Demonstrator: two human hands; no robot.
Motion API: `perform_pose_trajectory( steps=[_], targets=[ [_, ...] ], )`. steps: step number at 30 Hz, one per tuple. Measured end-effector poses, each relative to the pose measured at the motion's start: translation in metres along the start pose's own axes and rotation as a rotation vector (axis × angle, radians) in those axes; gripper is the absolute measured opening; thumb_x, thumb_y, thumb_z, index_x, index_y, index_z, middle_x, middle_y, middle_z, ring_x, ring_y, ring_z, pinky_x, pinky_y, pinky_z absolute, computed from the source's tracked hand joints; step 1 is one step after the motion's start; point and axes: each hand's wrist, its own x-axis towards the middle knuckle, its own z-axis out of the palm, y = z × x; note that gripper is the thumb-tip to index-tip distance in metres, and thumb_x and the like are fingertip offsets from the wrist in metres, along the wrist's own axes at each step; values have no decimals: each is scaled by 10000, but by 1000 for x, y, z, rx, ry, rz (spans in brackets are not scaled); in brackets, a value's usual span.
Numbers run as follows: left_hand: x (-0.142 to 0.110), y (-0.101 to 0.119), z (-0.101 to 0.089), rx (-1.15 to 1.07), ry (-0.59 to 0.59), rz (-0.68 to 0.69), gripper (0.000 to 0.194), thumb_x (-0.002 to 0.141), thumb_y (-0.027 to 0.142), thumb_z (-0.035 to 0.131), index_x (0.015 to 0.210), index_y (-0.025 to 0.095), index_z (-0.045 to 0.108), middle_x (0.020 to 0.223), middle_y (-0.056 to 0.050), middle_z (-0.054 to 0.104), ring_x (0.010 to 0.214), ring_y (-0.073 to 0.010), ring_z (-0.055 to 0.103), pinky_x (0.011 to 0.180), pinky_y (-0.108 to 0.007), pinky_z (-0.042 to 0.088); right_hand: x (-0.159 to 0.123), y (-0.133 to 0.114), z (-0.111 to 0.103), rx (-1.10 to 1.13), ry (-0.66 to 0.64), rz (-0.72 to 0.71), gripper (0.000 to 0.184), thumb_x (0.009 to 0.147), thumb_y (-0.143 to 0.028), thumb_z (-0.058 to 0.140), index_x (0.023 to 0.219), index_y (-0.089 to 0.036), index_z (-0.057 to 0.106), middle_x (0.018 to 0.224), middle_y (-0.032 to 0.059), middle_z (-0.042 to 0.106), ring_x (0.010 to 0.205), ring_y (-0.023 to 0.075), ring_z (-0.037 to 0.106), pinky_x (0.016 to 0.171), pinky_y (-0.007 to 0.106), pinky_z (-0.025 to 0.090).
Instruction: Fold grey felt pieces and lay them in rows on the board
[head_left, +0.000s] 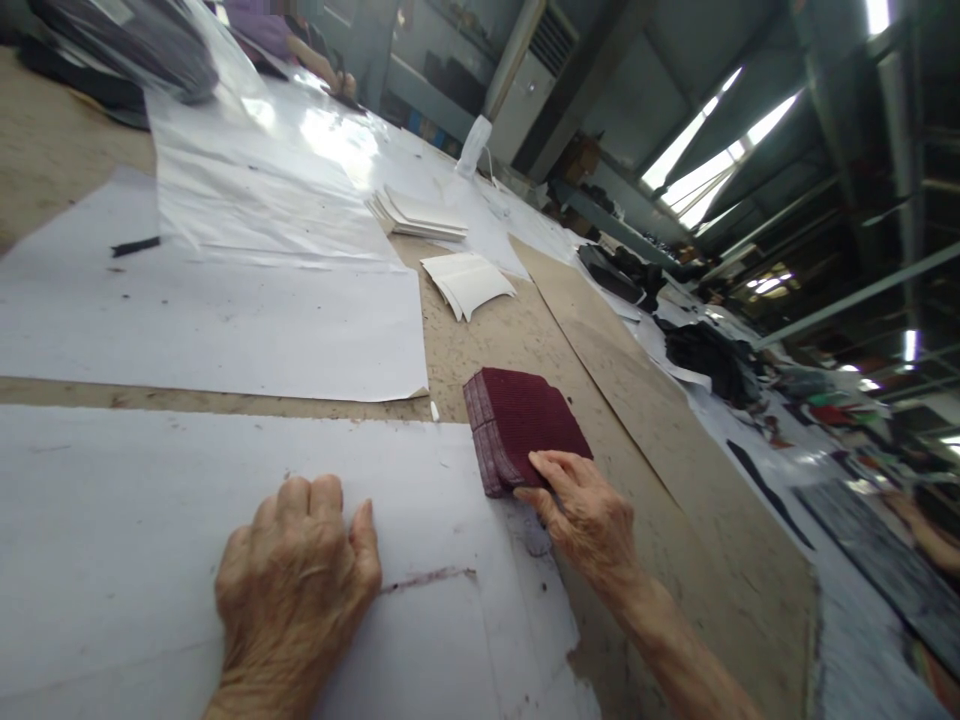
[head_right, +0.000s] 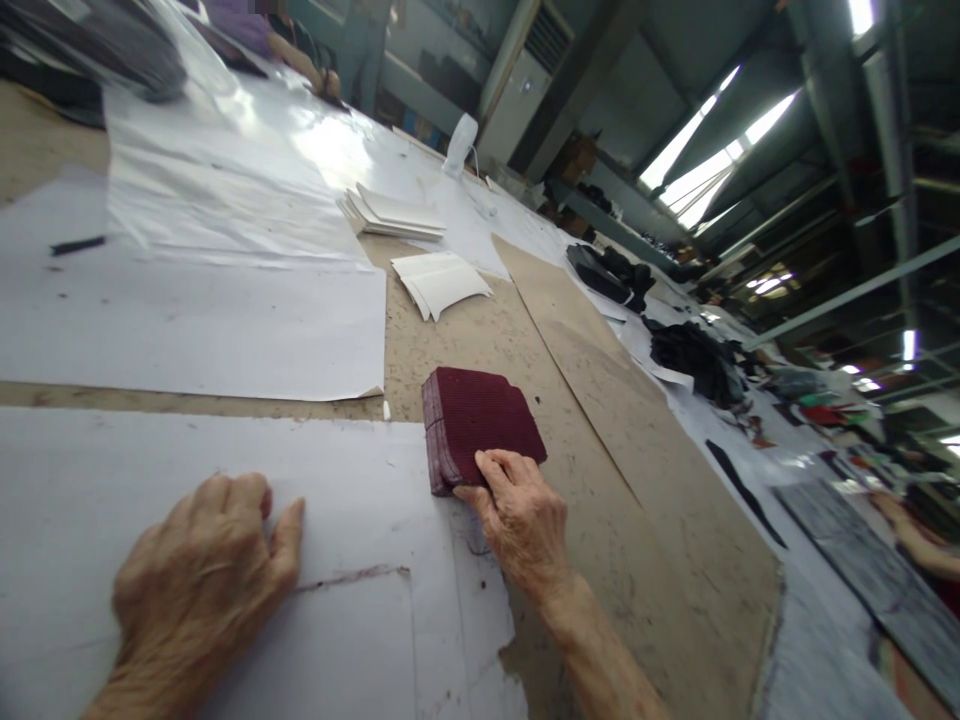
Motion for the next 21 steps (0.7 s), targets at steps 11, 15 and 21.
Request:
perform_pose_trajectory(
  steps=[11, 15, 21],
  targets=[
    [0, -1, 4, 31, 23, 6, 205, 815, 344, 347, 731, 191, 455, 723, -53, 459, 708, -230, 512, 599, -311, 317, -4, -8, 5, -39, 39, 1, 350, 878, -377, 455, 1028, -102, 610, 941, 111, 643, 842, 205, 584, 718, 302, 469],
    [-1, 0, 1, 32, 17, 3, 202, 820, 337, 343, 737, 193, 458, 719, -56, 465, 706, -231, 507, 610, -313, 317, -3, -7, 3, -13, 26, 12, 295, 866, -335, 482, 1061, -158, 614, 958, 87, 639, 861, 190, 585, 738, 293, 474],
    [-1, -2, 6, 13, 26, 11, 207, 819, 333, 350, 740, 188, 476, 730, -64, 472, 704, -239, 502, 617, -325, 320, -2, -9, 1, 14, -7, 25, 267, 841, -290, 511, 1062, -198, 628, 956, 82, 628, 861, 198, 575, 738, 311, 479]
  ],
)
